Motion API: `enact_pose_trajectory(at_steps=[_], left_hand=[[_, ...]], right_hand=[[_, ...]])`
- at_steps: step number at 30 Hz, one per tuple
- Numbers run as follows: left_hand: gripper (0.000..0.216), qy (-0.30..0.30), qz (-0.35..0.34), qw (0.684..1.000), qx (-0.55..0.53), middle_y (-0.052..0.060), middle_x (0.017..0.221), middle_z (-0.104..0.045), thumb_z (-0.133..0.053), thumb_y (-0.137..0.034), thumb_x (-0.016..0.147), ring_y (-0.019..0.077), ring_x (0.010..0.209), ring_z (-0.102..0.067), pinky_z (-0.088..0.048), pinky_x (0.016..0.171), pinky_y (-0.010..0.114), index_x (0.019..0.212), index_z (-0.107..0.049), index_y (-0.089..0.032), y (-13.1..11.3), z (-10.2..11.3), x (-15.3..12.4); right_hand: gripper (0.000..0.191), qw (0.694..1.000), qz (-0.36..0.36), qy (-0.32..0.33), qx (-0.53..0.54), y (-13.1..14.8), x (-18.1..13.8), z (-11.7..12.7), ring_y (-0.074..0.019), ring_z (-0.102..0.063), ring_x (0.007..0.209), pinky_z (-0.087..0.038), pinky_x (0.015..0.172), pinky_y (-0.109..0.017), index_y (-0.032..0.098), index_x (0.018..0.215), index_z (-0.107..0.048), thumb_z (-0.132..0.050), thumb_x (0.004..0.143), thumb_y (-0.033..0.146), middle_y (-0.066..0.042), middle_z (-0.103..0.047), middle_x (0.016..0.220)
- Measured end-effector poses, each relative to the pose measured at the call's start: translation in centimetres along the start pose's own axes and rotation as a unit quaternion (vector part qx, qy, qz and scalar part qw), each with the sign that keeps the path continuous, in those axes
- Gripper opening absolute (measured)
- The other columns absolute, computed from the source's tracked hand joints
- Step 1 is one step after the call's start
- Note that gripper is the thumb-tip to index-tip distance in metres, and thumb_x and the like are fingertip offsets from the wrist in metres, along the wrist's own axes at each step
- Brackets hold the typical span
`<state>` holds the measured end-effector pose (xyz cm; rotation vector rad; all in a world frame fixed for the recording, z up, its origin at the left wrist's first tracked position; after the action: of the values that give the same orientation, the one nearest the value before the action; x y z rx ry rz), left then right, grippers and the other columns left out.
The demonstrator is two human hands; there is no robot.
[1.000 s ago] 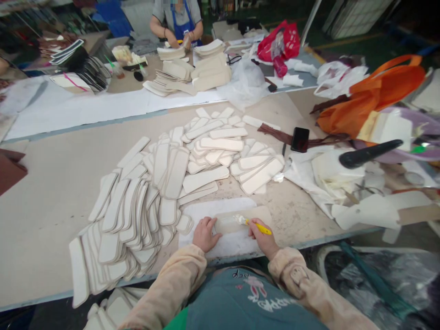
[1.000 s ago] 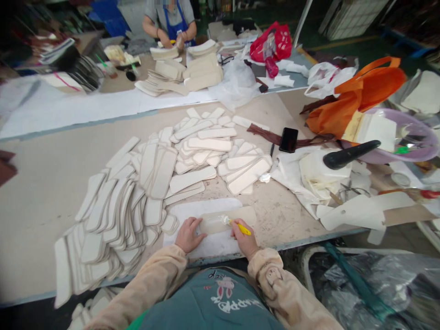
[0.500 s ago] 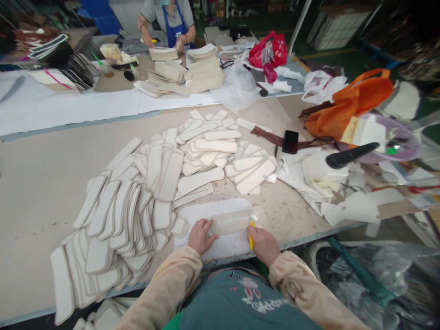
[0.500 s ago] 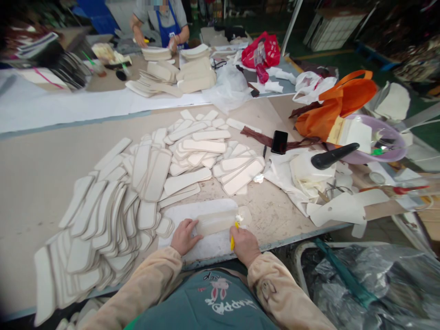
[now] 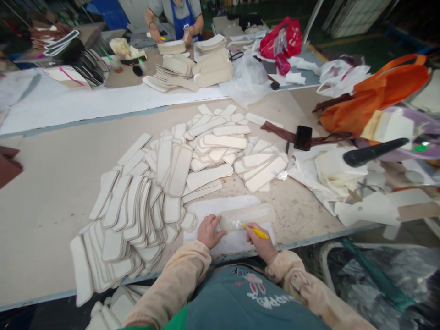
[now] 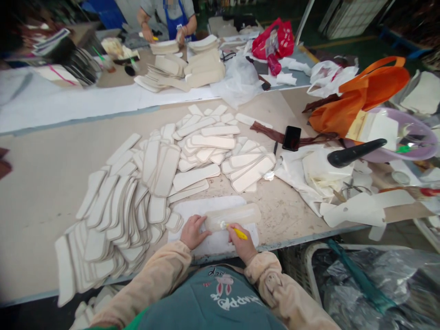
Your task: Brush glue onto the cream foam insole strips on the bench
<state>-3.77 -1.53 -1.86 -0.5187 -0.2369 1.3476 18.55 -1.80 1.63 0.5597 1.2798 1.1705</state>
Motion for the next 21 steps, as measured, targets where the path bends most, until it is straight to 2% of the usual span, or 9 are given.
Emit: enact_pose_trajectory(at_steps=[3, 6, 8, 10, 12, 14, 17, 21], left_hand=[[0.058, 0.002, 0.005, 1.000, 0.000, 0.008, 0.102, -0.055, -0.072, -0.044, 0.066, 0.0242, 0.095, -0.051, -0.045, 0.085, 0.039, 0.116, -0.055, -0.020, -0.1, 0.0, 0.1], [0.059, 0.003, 0.007, 1.000, -0.001, 0.008, 0.102, -0.055, -0.073, -0.044, 0.065, 0.0245, 0.095, -0.050, -0.045, 0.085, 0.039, 0.115, -0.055, -0.019, 0.0, 0.0, 0.2], [0.059, 0.004, 0.005, 1.000, -0.004, 0.009, 0.102, -0.055, -0.073, -0.044, 0.065, 0.0243, 0.095, -0.050, -0.044, 0.085, 0.039, 0.115, -0.056, -0.018, 0.0, 0.1, 0.2], [0.060, 0.003, 0.005, 1.000, -0.006, 0.009, 0.103, -0.055, -0.073, -0.045, 0.065, 0.0240, 0.095, -0.050, -0.045, 0.085, 0.038, 0.116, -0.055, -0.018, 0.0, 0.1, 0.1], [0.060, -0.002, 0.007, 1.000, -0.007, 0.008, 0.102, -0.054, -0.072, -0.045, 0.066, 0.0239, 0.095, -0.050, -0.045, 0.084, 0.038, 0.116, -0.055, -0.019, 0.0, 0.0, 0.0], [0.059, -0.006, 0.008, 1.000, -0.008, 0.008, 0.102, -0.054, -0.071, -0.045, 0.066, 0.0239, 0.095, -0.051, -0.045, 0.084, 0.038, 0.117, -0.054, -0.020, 0.0, -0.1, 0.0], [0.058, -0.006, 0.006, 1.000, -0.004, 0.008, 0.101, -0.055, -0.071, -0.044, 0.067, 0.0240, 0.094, -0.051, -0.045, 0.083, 0.038, 0.116, -0.055, -0.020, 0.0, -0.2, 0.0], [0.056, -0.004, -0.002, 1.000, 0.002, 0.007, 0.100, -0.055, -0.070, -0.045, 0.067, 0.0239, 0.092, -0.052, -0.045, 0.083, 0.039, 0.115, -0.055, -0.021, 0.1, -0.1, 0.2]], right_hand=[[0.030, 0.995, -0.015, -0.090, -0.026, -1.2, -0.3, 3.5, -0.0128, -0.049, 0.049, -0.043, 0.053, -0.024, 0.021, 0.082, -0.057, -0.045, 0.085, 0.048, 0.005, -0.050, 0.053], [0.027, 0.985, 0.047, -0.137, -0.096, -1.1, -1.0, 5.2, -0.0140, -0.054, 0.056, -0.044, 0.058, -0.025, 0.020, 0.087, -0.058, -0.046, 0.086, 0.045, 0.003, -0.053, 0.059], [0.025, 0.982, 0.094, -0.106, -0.121, -0.2, -1.4, 4.5, -0.0146, -0.056, 0.061, -0.045, 0.063, -0.025, 0.020, 0.094, -0.058, -0.047, 0.087, 0.041, 0.001, -0.056, 0.065], [0.024, 0.987, 0.119, -0.028, -0.104, 0.8, -1.4, 2.5, -0.0143, -0.057, 0.063, -0.045, 0.064, -0.025, 0.020, 0.096, -0.058, -0.045, 0.089, 0.039, 0.001, -0.057, 0.066], [0.024, 0.989, 0.126, 0.050, -0.066, 1.7, -1.1, 0.1, -0.0133, -0.057, 0.061, -0.045, 0.063, -0.024, 0.021, 0.095, -0.058, -0.042, 0.090, 0.039, 0.002, -0.056, 0.065], [0.025, 0.988, 0.123, 0.093, -0.031, 2.1, -0.4, -1.8, -0.0124, -0.056, 0.060, -0.045, 0.061, -0.023, 0.021, 0.092, -0.058, -0.041, 0.090, 0.039, 0.002, -0.056, 0.063], [0.028, 0.993, 0.089, 0.080, 0.000, 1.7, 0.7, -2.6, -0.0118, -0.054, 0.056, -0.045, 0.058, -0.022, 0.020, 0.088, -0.058, -0.043, 0.088, 0.043, 0.004, -0.055, 0.060], [0.032, 0.999, 0.025, -0.023, 0.013, 0.1, 1.4, 0.3, -0.0126, -0.052, 0.052, -0.045, 0.054, -0.024, 0.020, 0.082, -0.058, -0.045, 0.085, 0.049, 0.004, -0.053, 0.054]])
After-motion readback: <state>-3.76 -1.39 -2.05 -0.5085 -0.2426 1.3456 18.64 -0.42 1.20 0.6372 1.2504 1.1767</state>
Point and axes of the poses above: each hand's wrist, its own x-axis towards the middle knuckle, its own z-axis out of the back of the hand, y = z × x, the point moved 1 cm from there along x, towards the middle knuckle
